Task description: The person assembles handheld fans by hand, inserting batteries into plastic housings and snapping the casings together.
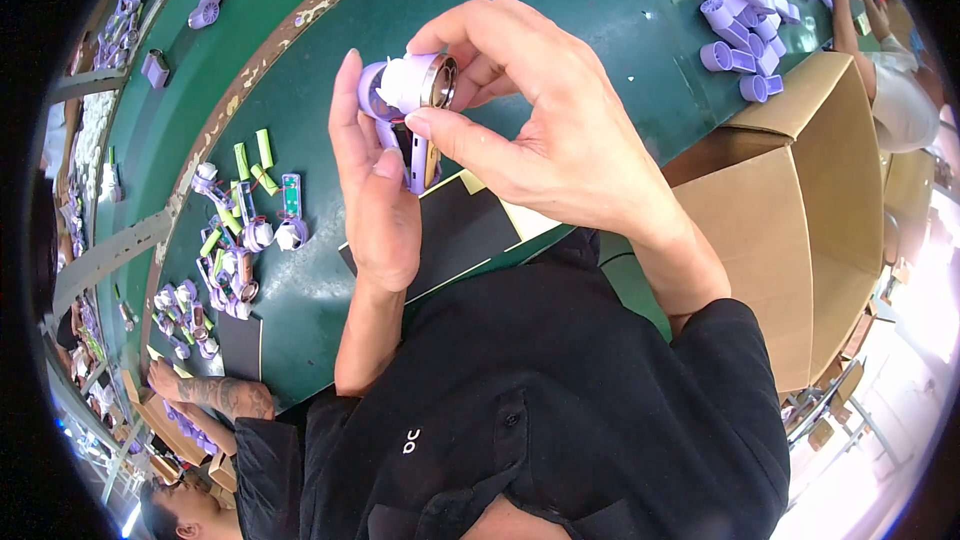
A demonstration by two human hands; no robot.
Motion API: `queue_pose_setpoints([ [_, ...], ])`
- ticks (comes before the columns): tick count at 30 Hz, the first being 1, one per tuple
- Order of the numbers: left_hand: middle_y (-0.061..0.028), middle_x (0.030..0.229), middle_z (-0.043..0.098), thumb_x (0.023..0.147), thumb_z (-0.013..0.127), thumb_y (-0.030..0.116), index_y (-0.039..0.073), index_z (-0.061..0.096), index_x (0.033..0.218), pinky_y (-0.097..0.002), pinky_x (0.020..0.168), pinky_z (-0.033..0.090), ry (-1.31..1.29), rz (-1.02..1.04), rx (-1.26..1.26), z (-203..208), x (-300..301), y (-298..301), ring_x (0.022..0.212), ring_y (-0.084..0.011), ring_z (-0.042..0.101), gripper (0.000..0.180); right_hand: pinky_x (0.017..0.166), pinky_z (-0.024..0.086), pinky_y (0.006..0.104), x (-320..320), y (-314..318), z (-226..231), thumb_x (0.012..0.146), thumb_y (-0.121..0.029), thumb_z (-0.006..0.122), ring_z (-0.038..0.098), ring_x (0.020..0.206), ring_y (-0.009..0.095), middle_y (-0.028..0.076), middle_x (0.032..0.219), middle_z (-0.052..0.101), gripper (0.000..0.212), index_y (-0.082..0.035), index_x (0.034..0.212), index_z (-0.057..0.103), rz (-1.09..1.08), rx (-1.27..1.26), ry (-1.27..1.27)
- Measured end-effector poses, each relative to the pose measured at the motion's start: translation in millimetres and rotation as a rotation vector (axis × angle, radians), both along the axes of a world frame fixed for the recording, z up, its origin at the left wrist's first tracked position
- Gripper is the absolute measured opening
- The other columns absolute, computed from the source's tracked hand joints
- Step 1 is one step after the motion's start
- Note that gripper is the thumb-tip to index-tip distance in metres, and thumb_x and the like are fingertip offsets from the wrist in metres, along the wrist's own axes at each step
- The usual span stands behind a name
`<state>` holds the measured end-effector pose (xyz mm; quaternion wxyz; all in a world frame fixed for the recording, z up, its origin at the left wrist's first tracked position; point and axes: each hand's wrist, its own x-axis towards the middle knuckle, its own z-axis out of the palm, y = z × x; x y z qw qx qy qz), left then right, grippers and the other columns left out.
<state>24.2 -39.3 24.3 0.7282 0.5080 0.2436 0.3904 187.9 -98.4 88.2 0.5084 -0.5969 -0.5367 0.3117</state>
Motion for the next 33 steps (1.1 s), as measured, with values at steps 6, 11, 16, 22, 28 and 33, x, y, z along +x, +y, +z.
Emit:
queue_pose_setpoints([
  [6,-0.0111,0.136,0.05,0.092,0.065,0.036,0.011,0.02,0.164,-0.0325,0.095,0.049,-0.047,0.135,-0.091,7.6,-2.7,5.2,0.118,-0.02,0.055,0.088,0.098,0.052,0.0322,0.0,-4.3,-3.5,0.088,0.006,0.07,0.063,0.113,0.018,0.01,0.122,0.06,0.046,0.001,0.13,0.051,-0.117,0.077,0.303],
  [11,-0.0096,0.126,0.05,0.09,0.07,0.037,0.009,0.021,0.163,-0.0309,0.071,0.049,-0.218,-0.044,-0.162,3.9,3.2,5.0,0.096,-0.0175,0.054,0.091,0.101,0.055,0.0359,7.0,-11.8,-7.3,0.091,0.008,0.07,0.065,0.115,0.021,0.013,0.125,0.061,0.046,0.0,0.13,0.048,-0.177,0.187,0.426],
  [16,-0.0119,0.123,0.055,0.084,0.069,0.029,0.007,0.022,0.162,-0.0244,0.054,0.039,-0.172,0.024,-0.169,-2.0,-12.2,5.6,0.067,-0.0167,0.054,0.094,0.092,0.056,0.0328,0.9,-1.1,-23.6,0.091,0.004,0.071,0.066,0.111,0.019,0.011,0.12,0.062,0.044,-0.003,0.127,0.048,-0.093,0.138,0.525],
  [22,-0.0137,0.132,0.052,0.081,0.061,0.024,0.009,0.018,0.164,-0.0287,0.061,0.041,-0.282,-0.139,-0.286,1.1,-10.5,10.6,0.073,-0.0194,0.053,0.095,0.095,0.055,0.0376,4.5,0.8,-11.8,0.087,-0.003,0.073,0.07,0.1,0.025,0.015,0.11,0.067,0.051,-0.002,0.132,0.05,-0.328,0.094,-0.129],
  [28,-0.015,0.14,0.046,0.076,0.065,0.031,0.014,0.008,0.166,-0.0328,0.08,0.051,-0.171,-0.105,-0.239,6.0,-12.4,9.6,0.094,-0.0245,0.062,0.108,0.083,0.054,0.0351,-11.7,-10.1,1.3,0.078,-0.003,0.082,0.064,0.101,0.025,0.013,0.116,0.064,0.032,-0.003,0.109,0.075,-0.29,0.28,-0.607],
  [33,-0.0146,0.149,0.041,0.078,0.063,0.03,0.01,0.005,0.166,-0.0389,0.112,0.036,-0.09,0.042,-0.062,11.9,-8.1,2.8,0.134,-0.0267,0.045,0.107,0.064,0.048,0.0318,-30.1,-0.3,-8.1,0.074,-0.001,0.084,0.055,0.079,0.02,0.009,0.113,0.063,0.032,-0.007,0.104,0.077,-0.071,0.228,-0.527],
])
